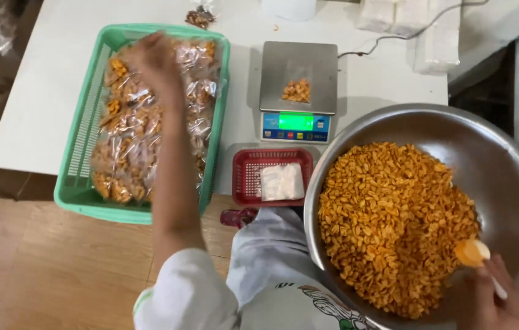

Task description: Scooping snacks from a large bowl into small plastic bags, weighing them on a digital scale, and placing them into a collection basket.

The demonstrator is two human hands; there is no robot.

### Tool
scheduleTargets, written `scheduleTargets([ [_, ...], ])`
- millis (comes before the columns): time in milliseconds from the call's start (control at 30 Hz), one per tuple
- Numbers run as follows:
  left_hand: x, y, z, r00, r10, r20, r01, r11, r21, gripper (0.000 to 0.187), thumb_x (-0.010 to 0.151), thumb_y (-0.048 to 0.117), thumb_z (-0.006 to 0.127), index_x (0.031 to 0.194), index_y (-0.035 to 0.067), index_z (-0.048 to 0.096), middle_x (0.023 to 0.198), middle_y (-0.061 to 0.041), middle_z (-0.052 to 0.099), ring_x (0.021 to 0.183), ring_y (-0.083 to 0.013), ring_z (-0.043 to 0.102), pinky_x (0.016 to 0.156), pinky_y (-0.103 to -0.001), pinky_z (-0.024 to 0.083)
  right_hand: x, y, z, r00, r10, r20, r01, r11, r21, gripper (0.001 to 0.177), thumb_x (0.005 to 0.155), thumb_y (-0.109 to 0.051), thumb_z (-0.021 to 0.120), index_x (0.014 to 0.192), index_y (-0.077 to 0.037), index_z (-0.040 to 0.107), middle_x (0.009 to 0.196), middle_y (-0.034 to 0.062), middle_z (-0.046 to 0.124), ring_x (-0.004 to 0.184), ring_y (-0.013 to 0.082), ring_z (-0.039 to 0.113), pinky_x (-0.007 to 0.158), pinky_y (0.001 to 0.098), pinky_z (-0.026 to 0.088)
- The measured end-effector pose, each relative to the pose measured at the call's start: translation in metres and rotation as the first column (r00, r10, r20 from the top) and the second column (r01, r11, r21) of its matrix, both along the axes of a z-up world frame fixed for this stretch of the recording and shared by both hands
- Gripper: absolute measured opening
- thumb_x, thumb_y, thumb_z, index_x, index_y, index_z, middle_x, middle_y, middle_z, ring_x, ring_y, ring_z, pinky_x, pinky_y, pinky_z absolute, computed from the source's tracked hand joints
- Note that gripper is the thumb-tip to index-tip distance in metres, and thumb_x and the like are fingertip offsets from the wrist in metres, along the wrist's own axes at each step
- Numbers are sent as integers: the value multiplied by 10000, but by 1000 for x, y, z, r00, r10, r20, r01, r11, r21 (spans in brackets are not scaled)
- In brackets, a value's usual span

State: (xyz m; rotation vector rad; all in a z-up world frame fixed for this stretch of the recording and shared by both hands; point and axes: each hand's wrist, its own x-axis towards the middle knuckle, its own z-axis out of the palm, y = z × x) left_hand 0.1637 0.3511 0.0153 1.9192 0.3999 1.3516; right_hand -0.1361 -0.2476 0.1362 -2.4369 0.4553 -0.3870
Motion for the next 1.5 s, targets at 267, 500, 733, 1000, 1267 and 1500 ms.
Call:
scheduleTargets([
  [267,-9,50,-114,703,442,-557,-170,865,472,799,1022,518,640,1425,-121,377,1283,-341,545,1131,-553,534,940,-649,477,18,45,56,953,-217,-211,225,974,15,287,1097,-383,593,1330,-262,711,1434,-190,619,1164,22,588,909,249,403],
  [500,-116,-147,-4,921,15,-390,305,595,744,270,1086,135,711,1273,-40,624,1037,-233,684,799,-390,657,686,-463,559,13,-136,-113,990,140,-7,-111,758,-643,272,1083,-101,674,1327,-134,790,1485,63,737,1101,204,760,760,339,574],
  [733,-160,-190,-144,335,-217,-917,672,738,71,431,878,354,839,1142,28,739,997,-275,681,964,-475,675,860,-507,556,-59,-81,-170,965,-42,-259,-59,928,-368,193,936,-301,674,1017,-174,795,919,85,749,813,283,722,694,420,553],
  [1000,-171,-187,-96,501,-4,-865,422,874,240,171,872,395,775,964,283,684,814,-5,732,743,-336,736,642,-473,581,-9,-37,-141,980,-159,-116,192,644,740,164,865,-62,805,1016,-1,818,791,109,766,698,103,639,516,263,510],
  [1267,-187,-277,18,333,-941,-58,514,233,-826,129,958,109,686,1054,22,694,833,-165,721,515,-132,638,417,-196,497,17,-25,-154,981,-195,8,77,427,901,274,863,5,790,1103,124,731,846,218,738,719,279,765,514,310,615],
  [1500,-208,-347,39,-276,-952,134,511,-263,-818,102,965,102,676,929,29,739,646,-169,745,387,-107,614,323,-175,415,37,-3,-108,990,-115,87,-44,335,941,257,850,23,785,1079,125,729,849,213,757,707,322,777,500,316,630],
])
